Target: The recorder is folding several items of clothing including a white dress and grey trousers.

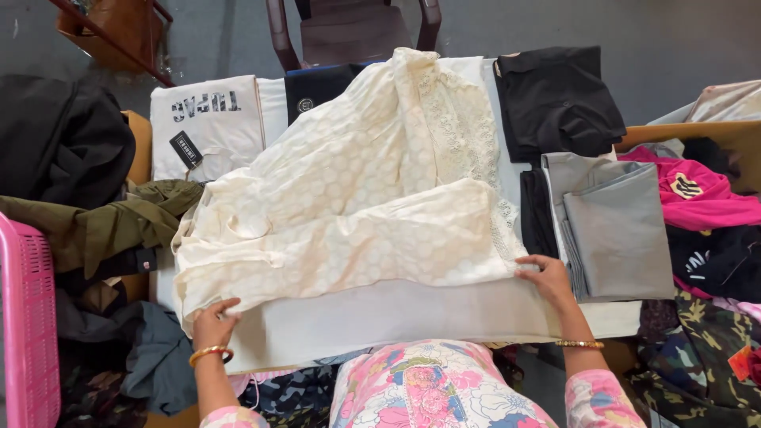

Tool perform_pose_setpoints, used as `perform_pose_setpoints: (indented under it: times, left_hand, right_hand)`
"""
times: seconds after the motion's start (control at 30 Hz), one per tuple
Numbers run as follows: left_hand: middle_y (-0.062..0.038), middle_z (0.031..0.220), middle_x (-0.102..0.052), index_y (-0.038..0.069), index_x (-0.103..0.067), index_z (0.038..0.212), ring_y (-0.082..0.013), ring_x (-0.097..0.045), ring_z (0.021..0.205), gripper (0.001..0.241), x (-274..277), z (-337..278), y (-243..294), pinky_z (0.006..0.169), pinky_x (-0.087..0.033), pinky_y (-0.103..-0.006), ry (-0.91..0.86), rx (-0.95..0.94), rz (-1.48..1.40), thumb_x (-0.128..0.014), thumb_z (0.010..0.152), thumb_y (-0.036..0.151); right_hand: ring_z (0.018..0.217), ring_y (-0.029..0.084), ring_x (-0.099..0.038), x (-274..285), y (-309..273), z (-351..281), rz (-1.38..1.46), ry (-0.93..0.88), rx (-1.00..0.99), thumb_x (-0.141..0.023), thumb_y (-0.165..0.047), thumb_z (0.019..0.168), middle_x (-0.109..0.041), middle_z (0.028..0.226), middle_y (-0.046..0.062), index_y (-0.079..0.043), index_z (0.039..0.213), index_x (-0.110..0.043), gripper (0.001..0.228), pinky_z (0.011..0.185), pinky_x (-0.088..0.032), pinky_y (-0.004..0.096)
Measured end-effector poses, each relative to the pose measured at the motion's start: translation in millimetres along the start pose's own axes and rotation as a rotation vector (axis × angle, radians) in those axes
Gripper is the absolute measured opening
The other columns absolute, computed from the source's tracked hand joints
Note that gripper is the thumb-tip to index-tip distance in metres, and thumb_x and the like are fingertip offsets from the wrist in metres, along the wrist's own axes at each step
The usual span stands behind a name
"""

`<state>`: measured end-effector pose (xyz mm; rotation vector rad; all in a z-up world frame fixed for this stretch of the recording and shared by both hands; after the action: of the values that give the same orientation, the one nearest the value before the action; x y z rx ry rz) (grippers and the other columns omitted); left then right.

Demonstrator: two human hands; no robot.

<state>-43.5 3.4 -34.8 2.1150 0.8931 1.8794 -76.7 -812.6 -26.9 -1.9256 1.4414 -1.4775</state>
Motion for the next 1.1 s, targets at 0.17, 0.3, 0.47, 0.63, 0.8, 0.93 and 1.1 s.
perform_pose_setpoints:
  times: [0.17, 0.3, 0.47, 0.63, 0.8, 0.93, 1.1]
  left_hand:
    - [-0.019, 0.107, -0.07, 0.008, -0.076, 0.103, -0.0401, -0.068, 0.095, 0.027, 67.5, 125.0, 64.6, 0.08, -0.055, -0.0524, 0.29, 0.027, 0.252, -0.063, 0.101, 0.032]
    - [-0.015, 0.11, -0.061, 0.011, -0.068, 0.093, -0.0377, -0.065, 0.099, 0.008, 238.9, 190.5, 260.6, 0.077, -0.051, -0.053, 0.861, -0.427, 0.366, -0.065, 0.099, 0.014]
    - [-0.01, 0.107, -0.068, 0.005, -0.069, 0.103, -0.0266, -0.073, 0.098, 0.013, 400.4, 176.0, 357.6, 0.085, -0.06, -0.0381, 1.007, -0.76, -0.049, -0.064, 0.092, 0.0]
    - [-0.009, 0.113, -0.076, 0.002, -0.061, 0.113, -0.0187, -0.079, 0.104, 0.006, 409.7, 197.8, 329.2, 0.095, -0.064, -0.03, 1.045, -1.03, -0.058, -0.06, 0.107, 0.0]
    - [0.001, 0.114, -0.07, 0.009, -0.064, 0.112, -0.0048, -0.06, 0.067, 0.016, 379.8, 87.5, 338.2, 0.055, -0.045, -0.0178, 0.453, -0.709, -0.971, -0.059, 0.102, -0.002]
    - [-0.012, 0.105, -0.068, -0.002, -0.061, 0.116, -0.013, -0.065, 0.079, 0.024, 294.9, 77.6, 198.2, 0.067, -0.053, -0.0258, 0.365, -0.526, -0.558, -0.047, 0.103, -0.017]
    - [-0.009, 0.076, -0.068, 0.01, -0.074, 0.111, -0.0155, -0.061, 0.071, 0.028, 135.3, 58.9, 12.2, 0.065, -0.049, -0.0317, 0.083, -0.061, -0.351, -0.061, 0.091, -0.006]
  right_hand:
    - [0.087, 0.03, -0.071, 54.3, -91.0, 100.1, -0.325, 0.306, 0.446, -0.085, -0.022, 0.074, -0.076, 0.103, 0.014, -0.011, 0.107, -0.079, 0.036, 0.08, -0.055, 0.04]
    - [0.093, 0.041, -0.063, 178.0, -255.0, 160.7, -0.481, 0.987, 0.877, -0.083, -0.013, 0.073, -0.069, 0.1, 0.02, 0.001, 0.096, -0.069, 0.029, 0.084, -0.047, 0.047]
    - [0.083, 0.033, -0.066, 355.9, -330.2, 150.2, -0.286, 1.208, 1.109, -0.075, -0.007, 0.09, -0.072, 0.091, 0.014, 0.002, 0.094, -0.06, 0.018, 0.08, -0.053, 0.042]
    - [0.08, 0.019, -0.072, 380.2, -339.7, 139.6, 0.054, 1.095, 0.821, -0.064, -0.024, 0.114, -0.078, 0.094, 0.001, -0.006, 0.113, -0.077, 0.022, 0.072, -0.055, 0.032]
    - [0.093, 0.023, -0.058, 270.0, -337.5, -8.2, -0.236, 0.905, 1.179, -0.065, 0.009, 0.102, -0.058, 0.099, 0.012, 0.004, 0.096, -0.056, 0.012, 0.094, -0.05, 0.027]
    - [0.092, 0.019, -0.065, 178.8, -248.8, -33.3, -0.175, 0.576, 0.951, -0.072, 0.0, 0.102, -0.07, 0.104, 0.008, -0.003, 0.097, -0.069, 0.008, 0.085, -0.052, 0.029]
    - [0.087, 0.031, -0.062, 30.4, -133.6, -44.1, -0.597, 0.31, 0.779, -0.076, -0.009, 0.075, -0.067, 0.086, 0.006, -0.018, 0.094, -0.077, 0.021, 0.076, -0.051, 0.044]
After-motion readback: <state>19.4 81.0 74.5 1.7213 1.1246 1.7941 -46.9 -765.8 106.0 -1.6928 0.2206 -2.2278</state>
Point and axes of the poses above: each hand's wrist, its own z-axis towards the middle knuckle, its own x-axis out of the back of the hand, y = z × x, the point moved 8 cm from there along z, towards the middle knuckle
